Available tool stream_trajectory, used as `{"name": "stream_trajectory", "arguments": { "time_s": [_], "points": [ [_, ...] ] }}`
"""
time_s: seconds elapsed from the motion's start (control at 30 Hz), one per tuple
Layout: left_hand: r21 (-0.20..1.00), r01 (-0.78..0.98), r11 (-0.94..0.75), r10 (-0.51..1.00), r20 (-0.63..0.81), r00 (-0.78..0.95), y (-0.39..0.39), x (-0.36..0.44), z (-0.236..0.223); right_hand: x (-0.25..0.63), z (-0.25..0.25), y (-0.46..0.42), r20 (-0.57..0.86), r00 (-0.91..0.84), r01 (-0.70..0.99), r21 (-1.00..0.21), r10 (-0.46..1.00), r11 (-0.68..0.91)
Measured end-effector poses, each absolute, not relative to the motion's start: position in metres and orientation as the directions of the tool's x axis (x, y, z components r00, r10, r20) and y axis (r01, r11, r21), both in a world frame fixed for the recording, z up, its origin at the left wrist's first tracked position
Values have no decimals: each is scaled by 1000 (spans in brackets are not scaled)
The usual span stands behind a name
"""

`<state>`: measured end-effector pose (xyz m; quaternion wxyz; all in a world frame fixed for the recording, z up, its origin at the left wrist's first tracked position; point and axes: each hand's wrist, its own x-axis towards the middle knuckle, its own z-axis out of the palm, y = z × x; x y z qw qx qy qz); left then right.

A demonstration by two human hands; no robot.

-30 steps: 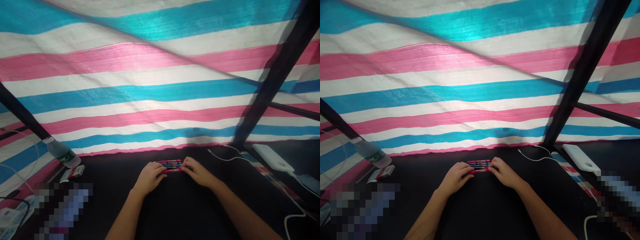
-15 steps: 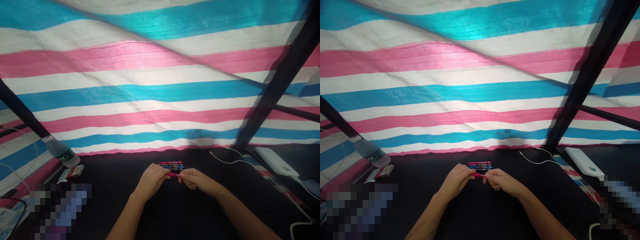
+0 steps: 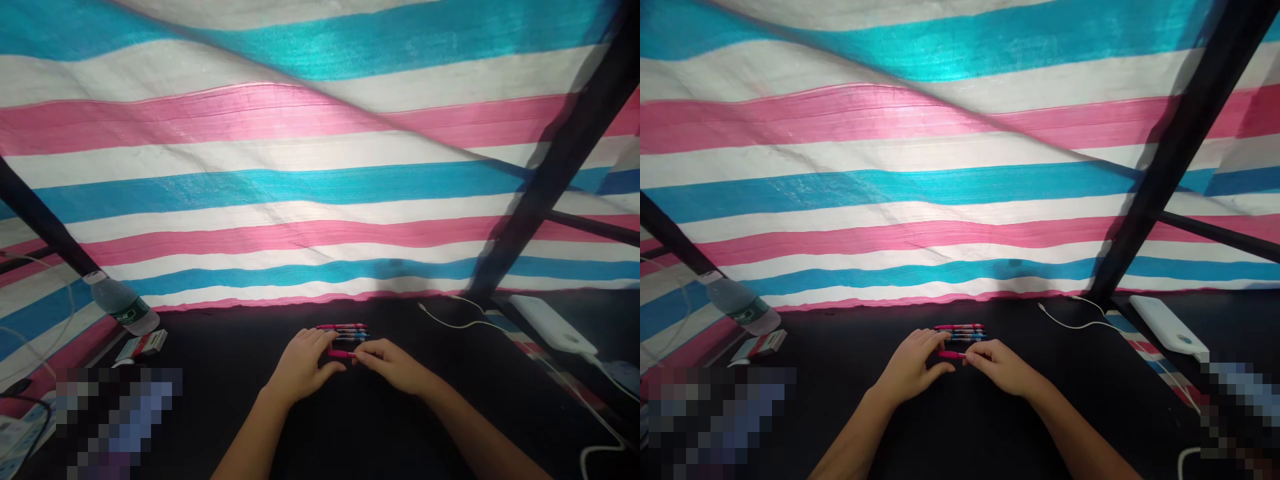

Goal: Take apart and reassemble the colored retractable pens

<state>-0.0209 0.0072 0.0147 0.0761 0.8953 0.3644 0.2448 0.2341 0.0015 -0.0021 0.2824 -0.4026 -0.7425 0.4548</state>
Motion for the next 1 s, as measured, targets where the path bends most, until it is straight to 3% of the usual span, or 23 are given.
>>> {"name": "stream_trajectory", "arguments": {
  "time_s": [0.47,0.83,1.0],
  "points": [
    [287,604,-744,668,312,675,2,-12,15,233,2,-2,134,-515,396,-839,847,374],
    [281,621,-732,682,314,661,3,-5,5,235,3,-5,320,-525,509,-624,788,593],
    [270,628,-730,683,327,653,2,-3,1,235,2,-4,364,-524,516,-585,770,627]
  ]
}}
